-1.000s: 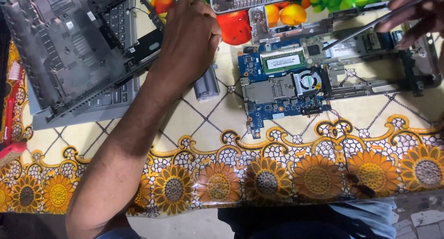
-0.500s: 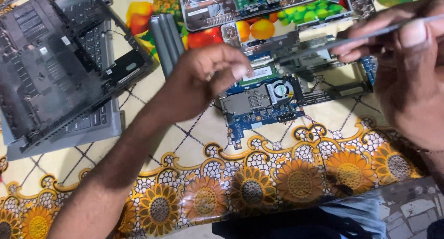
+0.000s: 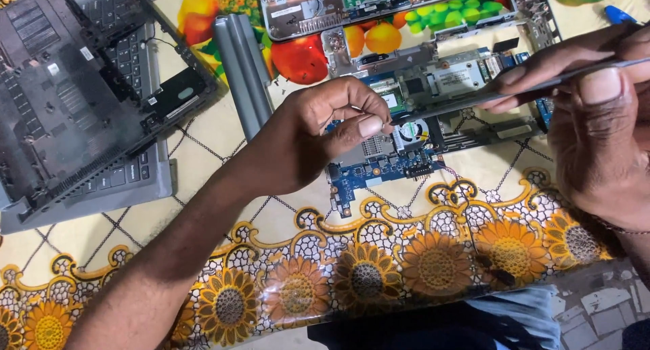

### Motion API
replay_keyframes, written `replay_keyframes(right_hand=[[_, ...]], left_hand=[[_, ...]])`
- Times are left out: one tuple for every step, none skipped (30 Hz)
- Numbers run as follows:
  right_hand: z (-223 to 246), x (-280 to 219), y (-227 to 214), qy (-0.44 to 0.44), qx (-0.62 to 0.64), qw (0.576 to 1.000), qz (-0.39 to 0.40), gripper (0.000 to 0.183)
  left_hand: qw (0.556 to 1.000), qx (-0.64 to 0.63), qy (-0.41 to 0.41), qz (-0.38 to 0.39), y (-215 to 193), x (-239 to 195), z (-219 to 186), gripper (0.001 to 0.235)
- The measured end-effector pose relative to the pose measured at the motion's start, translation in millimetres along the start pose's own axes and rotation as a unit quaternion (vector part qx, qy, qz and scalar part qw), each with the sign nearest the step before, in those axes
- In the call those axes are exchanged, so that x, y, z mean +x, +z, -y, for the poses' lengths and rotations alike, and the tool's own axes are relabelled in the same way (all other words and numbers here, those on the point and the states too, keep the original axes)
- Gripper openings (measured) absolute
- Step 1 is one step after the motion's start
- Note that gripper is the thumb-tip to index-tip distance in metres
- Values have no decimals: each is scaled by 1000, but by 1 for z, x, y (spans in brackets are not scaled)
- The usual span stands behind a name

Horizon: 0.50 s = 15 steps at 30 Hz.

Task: The person assembles a laptop motherboard by hand, connecting a small ribbon cable to the board and securing it with a screwdriver. They then attach a blue circuit board to the side of the motherboard and place the assembly into the laptop chassis.

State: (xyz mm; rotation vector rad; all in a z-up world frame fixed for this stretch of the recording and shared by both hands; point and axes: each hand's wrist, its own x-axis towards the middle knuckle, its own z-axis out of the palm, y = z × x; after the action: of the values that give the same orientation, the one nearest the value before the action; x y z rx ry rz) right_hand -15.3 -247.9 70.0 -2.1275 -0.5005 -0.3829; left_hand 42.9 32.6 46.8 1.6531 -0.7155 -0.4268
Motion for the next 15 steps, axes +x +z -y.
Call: replay_keyframes(right_hand=[[0,-1,1,-11,-20,1000,-12,49],[-4,-2,1,-10,-20,1000,-12,49],[-8,-2,1,5,8,1000,-5,51],[-11,-2,2,19,36,999,1,53],[-6,0,1,19,36,999,1,53],[0,2,1,5,-9,1000,4,54],[5,4,0,-10,-53,999,6,54],[7,5,0,-10,-53,999,7,54],[8,6,1,-9,-63,998,11,56],[10,6,1,-7,-72,997,16,58],[7,5,1,-7,-71,997,16,58],[5,5,1,-20,-64,998,15,57],[2,4,1,-34,-56,998,13,56],[3,5,1,-34,-56,998,13,56],[3,6,2,-26,-51,998,14,56]], left_hand=[[1000,2,-1,-1,0,0,0,21],[1000,1,-2,-2,1,0,1,21],[1000,7,3,-3,1,0,1,21],[1000,13,9,-3,1,1,2,21],[1000,13,9,-3,1,1,2,21],[1000,15,11,-5,1,1,2,21],[1000,18,12,-7,1,0,1,21],[1000,18,13,-8,2,0,1,21],[1000,23,-2,-9,2,0,0,22],[999,28,-16,-11,2,0,-1,22],[999,27,-17,-11,3,0,0,22],[1000,20,-10,-11,3,1,2,22],[1000,12,-2,-11,3,1,3,22],[1000,12,-2,-12,3,1,3,22],[1000,22,-7,-13,3,1,3,23]])
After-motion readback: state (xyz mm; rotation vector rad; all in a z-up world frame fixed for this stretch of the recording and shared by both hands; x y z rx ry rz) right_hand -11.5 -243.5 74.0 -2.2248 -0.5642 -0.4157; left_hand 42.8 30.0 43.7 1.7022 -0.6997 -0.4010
